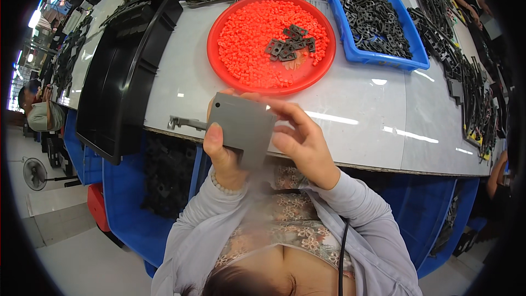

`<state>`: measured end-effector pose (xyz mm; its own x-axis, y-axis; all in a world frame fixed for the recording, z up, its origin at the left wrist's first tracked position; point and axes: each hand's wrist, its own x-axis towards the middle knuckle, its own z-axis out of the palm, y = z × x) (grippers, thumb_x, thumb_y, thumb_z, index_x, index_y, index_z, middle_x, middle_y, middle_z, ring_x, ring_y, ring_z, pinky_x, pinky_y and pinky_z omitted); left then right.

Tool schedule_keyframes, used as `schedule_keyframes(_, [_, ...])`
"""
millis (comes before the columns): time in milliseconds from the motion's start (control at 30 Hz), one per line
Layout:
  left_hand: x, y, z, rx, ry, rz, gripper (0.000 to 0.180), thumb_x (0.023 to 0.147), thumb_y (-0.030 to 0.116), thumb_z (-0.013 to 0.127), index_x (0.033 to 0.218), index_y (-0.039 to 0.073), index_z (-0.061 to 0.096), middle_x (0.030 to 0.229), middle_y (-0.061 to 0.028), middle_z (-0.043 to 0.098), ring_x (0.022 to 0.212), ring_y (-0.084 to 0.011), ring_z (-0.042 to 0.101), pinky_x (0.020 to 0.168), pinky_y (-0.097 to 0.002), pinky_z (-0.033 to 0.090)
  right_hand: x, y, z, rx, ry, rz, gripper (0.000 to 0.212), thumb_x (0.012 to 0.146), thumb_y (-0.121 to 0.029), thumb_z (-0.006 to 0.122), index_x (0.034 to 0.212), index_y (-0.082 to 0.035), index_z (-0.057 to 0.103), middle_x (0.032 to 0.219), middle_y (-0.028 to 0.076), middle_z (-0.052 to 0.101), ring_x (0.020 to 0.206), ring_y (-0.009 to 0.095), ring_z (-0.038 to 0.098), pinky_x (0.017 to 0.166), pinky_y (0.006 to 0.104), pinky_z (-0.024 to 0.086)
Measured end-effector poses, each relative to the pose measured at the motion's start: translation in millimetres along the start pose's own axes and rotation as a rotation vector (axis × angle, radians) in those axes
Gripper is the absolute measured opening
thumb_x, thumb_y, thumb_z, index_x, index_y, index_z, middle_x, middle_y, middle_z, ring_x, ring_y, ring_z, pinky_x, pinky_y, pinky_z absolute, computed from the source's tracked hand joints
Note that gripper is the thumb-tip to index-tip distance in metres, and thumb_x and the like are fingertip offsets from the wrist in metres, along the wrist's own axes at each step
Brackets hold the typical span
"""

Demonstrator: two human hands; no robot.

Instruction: Assembling internal components, wiring, and a cooling fan into a plastic electronic housing.

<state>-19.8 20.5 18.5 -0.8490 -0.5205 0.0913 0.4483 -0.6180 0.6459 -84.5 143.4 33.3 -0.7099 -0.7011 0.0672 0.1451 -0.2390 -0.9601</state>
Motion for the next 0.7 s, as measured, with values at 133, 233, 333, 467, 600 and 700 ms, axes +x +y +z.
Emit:
schedule_keyframes(133, [-6,-4,-2,0.093,-0.02,0.088,0.065,0.083,0.054,0.046,0.126,0.007,0.042,0.116,-0.0203,0.053,0.107,-0.0313,0.053,0.096,-0.0453,0.041,6,-5,-1,0.379,-0.123,0.366,0.05,0.088,-0.015,0.063,0.13,0.002,0.041,0.113,0.009,0.053,0.103,0.014,0.054,0.091,0.0296,0.044])
schedule_keyframes(233, [-5,-5,0,0.132,-0.01,0.075,0.062,0.081,0.049,0.049,0.126,0.008,0.039,0.119,-0.0202,0.052,0.108,-0.0298,0.053,0.093,-0.0446,0.044,5,6,3,0.488,-0.053,0.308,0.045,0.088,-0.014,0.064,0.125,0.003,0.044,0.109,0.009,0.055,0.1,0.013,0.055,0.087,0.0282,0.046])
schedule_keyframes(333, [-3,-3,-3,0.152,0.02,0.035,0.059,0.08,0.045,0.05,0.126,0.01,0.038,0.122,-0.0198,0.05,0.108,-0.0287,0.053,0.09,-0.0445,0.047,5,19,6,0.429,-0.03,0.238,0.043,0.087,-0.016,0.065,0.121,0.002,0.045,0.109,0.01,0.054,0.097,0.012,0.055,0.084,0.0272,0.047])
schedule_keyframes(467, [8,-4,-12,0.051,0.015,-0.028,0.06,0.081,0.048,0.048,0.127,0.01,0.041,0.126,-0.0176,0.049,0.11,-0.0292,0.052,0.091,-0.0454,0.046,7,20,10,0.322,0.001,0.217,0.053,0.084,-0.019,0.069,0.124,0.0,0.041,0.108,0.011,0.054,0.094,0.012,0.055,0.083,0.0281,0.047])
schedule_keyframes(600, [13,-6,-4,-0.152,0.026,-0.132,0.065,0.081,0.053,0.049,0.129,0.011,0.041,0.128,-0.0156,0.049,0.11,-0.0294,0.052,0.093,-0.0432,0.044,12,5,10,-0.083,-0.087,0.098,0.069,0.077,-0.022,0.075,0.129,-0.001,0.035,0.108,0.014,0.056,0.093,0.017,0.056,0.082,0.0316,0.047])
schedule_keyframes(700, [10,-5,-3,-0.14,0.092,-0.114,0.065,0.082,0.055,0.05,0.13,0.012,0.041,0.127,-0.0124,0.049,0.11,-0.0259,0.053,0.091,-0.0402,0.046,19,7,12,-0.234,-0.071,-0.029,0.076,0.074,-0.023,0.077,0.132,-0.002,0.033,0.109,0.016,0.056,0.096,0.021,0.057,0.081,0.0334,0.047])
